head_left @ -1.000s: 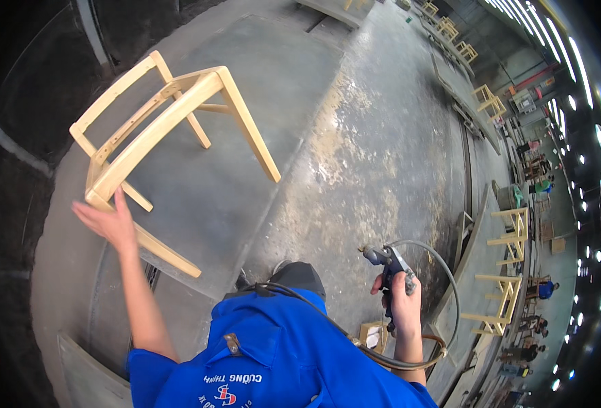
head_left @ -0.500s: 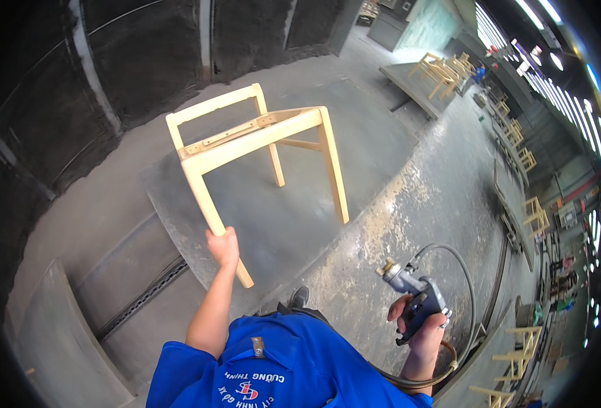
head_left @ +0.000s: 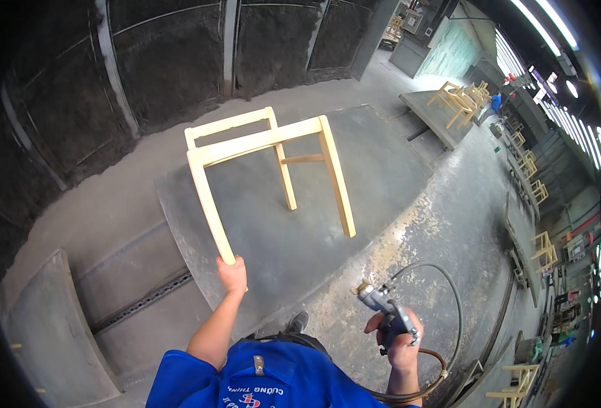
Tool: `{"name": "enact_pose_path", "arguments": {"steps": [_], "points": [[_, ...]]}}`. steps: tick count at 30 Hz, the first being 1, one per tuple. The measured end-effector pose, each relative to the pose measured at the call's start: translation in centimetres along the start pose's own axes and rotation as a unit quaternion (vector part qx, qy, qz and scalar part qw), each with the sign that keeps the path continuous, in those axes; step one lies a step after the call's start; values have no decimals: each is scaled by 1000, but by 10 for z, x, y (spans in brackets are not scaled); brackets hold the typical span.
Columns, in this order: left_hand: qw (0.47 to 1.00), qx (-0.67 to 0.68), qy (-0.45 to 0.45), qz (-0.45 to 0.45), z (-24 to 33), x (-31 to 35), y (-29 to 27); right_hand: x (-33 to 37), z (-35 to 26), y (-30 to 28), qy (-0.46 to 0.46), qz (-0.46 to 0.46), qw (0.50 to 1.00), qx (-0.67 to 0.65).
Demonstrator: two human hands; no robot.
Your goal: The person uses a spray gun to apply finish to wooden chair frames in a workshop. They rotate each chair to coat all sides, then place it on a platform before moving to the next unit.
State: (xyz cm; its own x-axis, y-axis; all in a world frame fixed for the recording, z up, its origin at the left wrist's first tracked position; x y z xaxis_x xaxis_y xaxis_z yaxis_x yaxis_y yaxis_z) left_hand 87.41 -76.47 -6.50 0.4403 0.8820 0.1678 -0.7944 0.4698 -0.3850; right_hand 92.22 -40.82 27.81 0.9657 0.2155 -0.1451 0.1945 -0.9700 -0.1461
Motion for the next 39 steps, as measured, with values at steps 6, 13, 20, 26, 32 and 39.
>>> {"name": "enact_pose_path", "arguments": {"steps": [6, 13, 20, 26, 32, 39], "points": [[1000, -19, 17, -6, 20, -4, 1, -24, 25, -3, -68, -43, 997, 18], [1000, -6, -17, -14, -2, -15, 16, -31, 40, -41, -68, 36, 996, -40], [999, 10, -38, -18, -20, -17, 28, -41, 49, -67, -64, 122, 990, -5], [998, -58, -2, 11, -10, -13, 20, -46, 60, -57, 4, 61, 993, -98], [999, 14, -34, -17, -3, -13, 25, -63, 109, -14, 99, -51, 980, -166], [998, 56, -18, -17, 2, -11, 33, -85, 226, 39, 179, -82, 960, -201]]}}
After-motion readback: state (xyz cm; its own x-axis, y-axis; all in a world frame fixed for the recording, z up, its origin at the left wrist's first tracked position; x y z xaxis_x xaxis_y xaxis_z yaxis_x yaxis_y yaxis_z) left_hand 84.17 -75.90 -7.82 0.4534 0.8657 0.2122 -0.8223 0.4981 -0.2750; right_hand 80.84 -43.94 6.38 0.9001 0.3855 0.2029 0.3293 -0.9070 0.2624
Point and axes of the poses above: each hand's wrist, its own x-axis away from the middle knuckle, its own y-axis out of the palm, z = x × y, the point moved 7 cm from there along -x, towards the middle knuckle, and after that the axes turned 2 degrees about -x, right-handed, at the moved point
